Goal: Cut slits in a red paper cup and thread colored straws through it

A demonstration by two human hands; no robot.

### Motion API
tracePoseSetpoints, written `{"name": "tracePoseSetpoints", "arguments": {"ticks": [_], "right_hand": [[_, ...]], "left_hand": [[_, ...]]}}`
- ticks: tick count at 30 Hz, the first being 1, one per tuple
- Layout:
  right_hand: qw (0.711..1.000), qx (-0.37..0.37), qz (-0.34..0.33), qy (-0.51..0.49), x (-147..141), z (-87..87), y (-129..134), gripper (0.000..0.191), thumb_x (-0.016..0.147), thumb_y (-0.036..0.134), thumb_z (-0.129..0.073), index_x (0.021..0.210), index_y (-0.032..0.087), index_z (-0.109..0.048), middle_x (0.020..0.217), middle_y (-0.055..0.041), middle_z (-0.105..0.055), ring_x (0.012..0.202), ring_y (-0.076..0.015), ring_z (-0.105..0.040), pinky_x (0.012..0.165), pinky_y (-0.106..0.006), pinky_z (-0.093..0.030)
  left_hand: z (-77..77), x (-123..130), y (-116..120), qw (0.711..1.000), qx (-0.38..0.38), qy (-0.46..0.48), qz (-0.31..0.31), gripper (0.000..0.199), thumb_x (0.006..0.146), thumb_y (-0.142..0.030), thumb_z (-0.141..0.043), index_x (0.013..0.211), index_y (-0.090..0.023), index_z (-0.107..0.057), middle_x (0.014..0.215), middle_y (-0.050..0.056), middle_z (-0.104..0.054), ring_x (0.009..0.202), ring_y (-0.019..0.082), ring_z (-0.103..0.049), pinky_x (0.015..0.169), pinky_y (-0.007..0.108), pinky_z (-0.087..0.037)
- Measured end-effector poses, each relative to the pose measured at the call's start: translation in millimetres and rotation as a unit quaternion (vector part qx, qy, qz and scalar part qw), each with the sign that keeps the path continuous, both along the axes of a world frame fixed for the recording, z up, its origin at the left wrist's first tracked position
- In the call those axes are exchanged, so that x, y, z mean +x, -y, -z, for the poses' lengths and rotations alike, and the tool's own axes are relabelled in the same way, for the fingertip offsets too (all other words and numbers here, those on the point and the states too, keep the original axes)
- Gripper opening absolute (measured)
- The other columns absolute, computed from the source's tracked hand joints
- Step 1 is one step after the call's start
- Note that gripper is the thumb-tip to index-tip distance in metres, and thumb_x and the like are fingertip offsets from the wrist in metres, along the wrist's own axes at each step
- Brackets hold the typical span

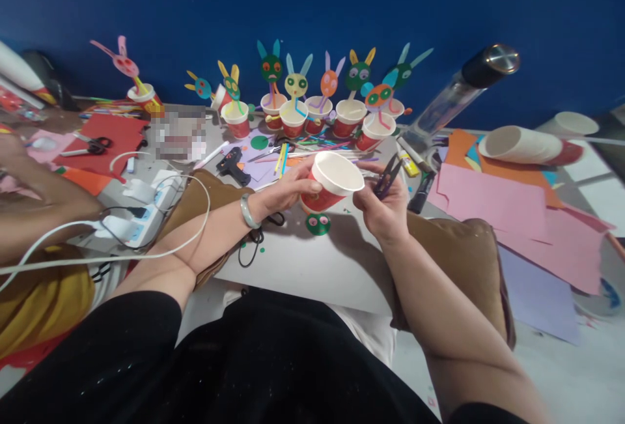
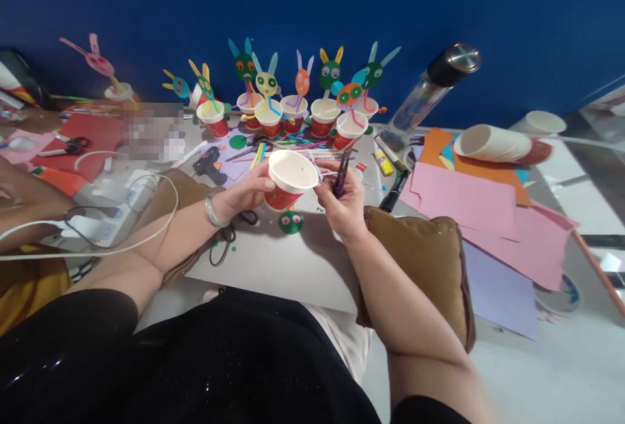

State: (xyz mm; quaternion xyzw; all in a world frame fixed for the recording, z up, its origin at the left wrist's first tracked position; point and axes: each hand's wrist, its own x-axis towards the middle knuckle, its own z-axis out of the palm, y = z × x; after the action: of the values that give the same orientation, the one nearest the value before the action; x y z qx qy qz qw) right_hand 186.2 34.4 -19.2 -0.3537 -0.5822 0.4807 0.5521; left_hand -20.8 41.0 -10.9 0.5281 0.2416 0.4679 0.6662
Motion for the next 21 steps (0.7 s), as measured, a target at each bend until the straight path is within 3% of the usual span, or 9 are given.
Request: {"name": "tracePoseSetpoints", "arguments": {"ticks": [6, 12, 15, 21], "right_hand": [[0.99, 0.116, 0.05, 0.059, 0.3, -6.1, 7.5, 0.033, 0.079, 0.042, -0.085, 0.106, 0.029, -0.07, 0.056, 0.0083, -0.041, 0.047, -0.0097, -0.035, 0.045, -0.025, -0.028], [0.972, 0.198, 0.087, 0.096, 1.7, -4.8, 5.8, 0.021, 0.08, 0.024, -0.077, 0.1, 0.027, -0.072, 0.063, 0.0062, -0.047, 0.051, -0.0094, -0.038, 0.046, -0.024, -0.031], [0.958, 0.234, 0.11, 0.122, 3.1, -3.1, 5.9, 0.02, 0.082, 0.019, -0.072, 0.1, 0.027, -0.074, 0.063, 0.006, -0.051, 0.048, -0.0087, -0.036, 0.047, -0.024, -0.032], [0.941, 0.262, 0.1, 0.187, 5.7, -1.6, 8.7, 0.024, 0.077, 0.011, -0.068, 0.094, 0.025, -0.076, 0.079, 0.0001, -0.071, 0.054, -0.0109, -0.051, 0.054, -0.027, -0.043]], "left_hand": [[-0.9, -2.5, 0.3, 0.999, 0.02, -0.005, 0.039, 0.077, 0.061, -0.054, -0.092, 0.127, -0.021, -0.069, 0.122, 0.012, -0.075, 0.117, 0.033, -0.07, 0.102, 0.045, -0.054], [0.6, -2.8, -2.9, 0.998, 0.036, -0.003, 0.045, 0.073, 0.058, -0.055, -0.094, 0.119, -0.021, -0.076, 0.123, 0.012, -0.076, 0.12, 0.034, -0.07, 0.108, 0.045, -0.051], [-3.6, -2.5, -0.8, 0.998, 0.028, -0.014, 0.046, 0.073, 0.057, -0.058, -0.094, 0.117, -0.02, -0.078, 0.122, 0.012, -0.077, 0.12, 0.034, -0.07, 0.108, 0.045, -0.051], [-5.0, -0.2, 2.3, 0.997, -0.004, -0.02, 0.071, 0.076, 0.063, -0.072, -0.085, 0.116, -0.019, -0.073, 0.109, 0.013, -0.079, 0.112, 0.034, -0.074, 0.097, 0.045, -0.056]]}}
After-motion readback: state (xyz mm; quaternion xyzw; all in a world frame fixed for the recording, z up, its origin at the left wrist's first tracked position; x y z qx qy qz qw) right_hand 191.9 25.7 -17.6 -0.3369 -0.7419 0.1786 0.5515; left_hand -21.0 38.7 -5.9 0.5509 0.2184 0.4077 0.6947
